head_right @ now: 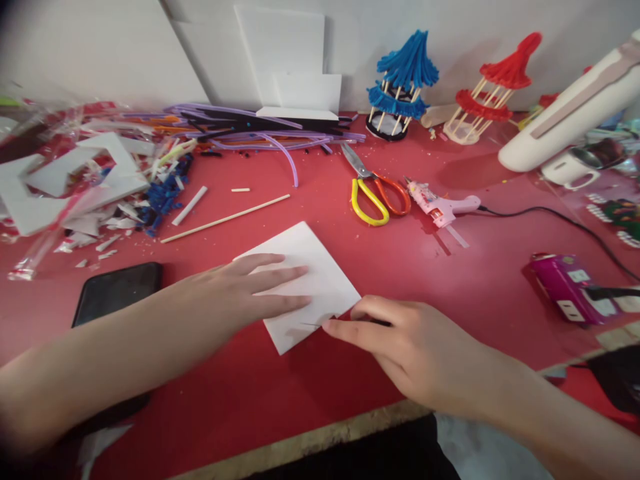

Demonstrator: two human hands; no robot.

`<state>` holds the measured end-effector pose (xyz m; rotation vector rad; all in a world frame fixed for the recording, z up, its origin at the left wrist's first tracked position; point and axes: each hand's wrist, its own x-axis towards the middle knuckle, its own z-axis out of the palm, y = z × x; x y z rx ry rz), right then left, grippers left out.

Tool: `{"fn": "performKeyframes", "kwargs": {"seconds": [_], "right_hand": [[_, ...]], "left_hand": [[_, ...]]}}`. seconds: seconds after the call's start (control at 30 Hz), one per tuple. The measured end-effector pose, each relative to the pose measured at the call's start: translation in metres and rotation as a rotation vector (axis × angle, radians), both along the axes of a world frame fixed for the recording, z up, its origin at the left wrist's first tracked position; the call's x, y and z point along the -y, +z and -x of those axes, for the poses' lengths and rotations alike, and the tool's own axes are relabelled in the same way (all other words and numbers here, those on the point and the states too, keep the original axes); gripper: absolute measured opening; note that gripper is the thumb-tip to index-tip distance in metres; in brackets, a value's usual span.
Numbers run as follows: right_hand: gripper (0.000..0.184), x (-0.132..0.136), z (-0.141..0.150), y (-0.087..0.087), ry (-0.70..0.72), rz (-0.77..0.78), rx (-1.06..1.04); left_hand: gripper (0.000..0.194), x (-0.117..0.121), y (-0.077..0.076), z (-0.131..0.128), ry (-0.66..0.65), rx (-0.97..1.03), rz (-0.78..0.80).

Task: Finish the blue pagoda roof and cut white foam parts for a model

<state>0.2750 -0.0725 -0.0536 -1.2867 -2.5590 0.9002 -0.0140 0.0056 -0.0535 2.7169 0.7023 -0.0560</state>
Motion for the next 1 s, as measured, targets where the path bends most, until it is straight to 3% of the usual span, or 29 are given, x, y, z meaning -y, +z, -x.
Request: {"fn": "performKeyframes", "kwargs": {"seconds": [0.17,0.37,0.67,0.87,1.0], "right_hand": [[0.052,-0.001,0.005,-0.003,-0.016,-0.007,0.039],[0.048,0.003,0.015,-0.002,0.067,-0.018,0.007],[0.049,0.005,0.021,-0.004,0.048,-0.017,-0.009],[0.048,0.004,0.022,-0.003,0.047,-0.022,-0.036],[0.047,0.004,0.026,-0.001,0.039,-0.03,-0.034]], "left_hand": [[0.063,-0.013,-0.003,-0.002,-0.011,0.04,0.032],[0.036,-0.012,-0.002,0.0,-0.057,0.081,0.039],[0.066,-0.01,0.003,0.002,-0.03,0.031,0.043],[0.028,-0.003,0.005,-0.012,0.02,0.05,0.024],[0.05,-0.005,-0.004,-0.016,0.014,0.041,-0.026]]}}
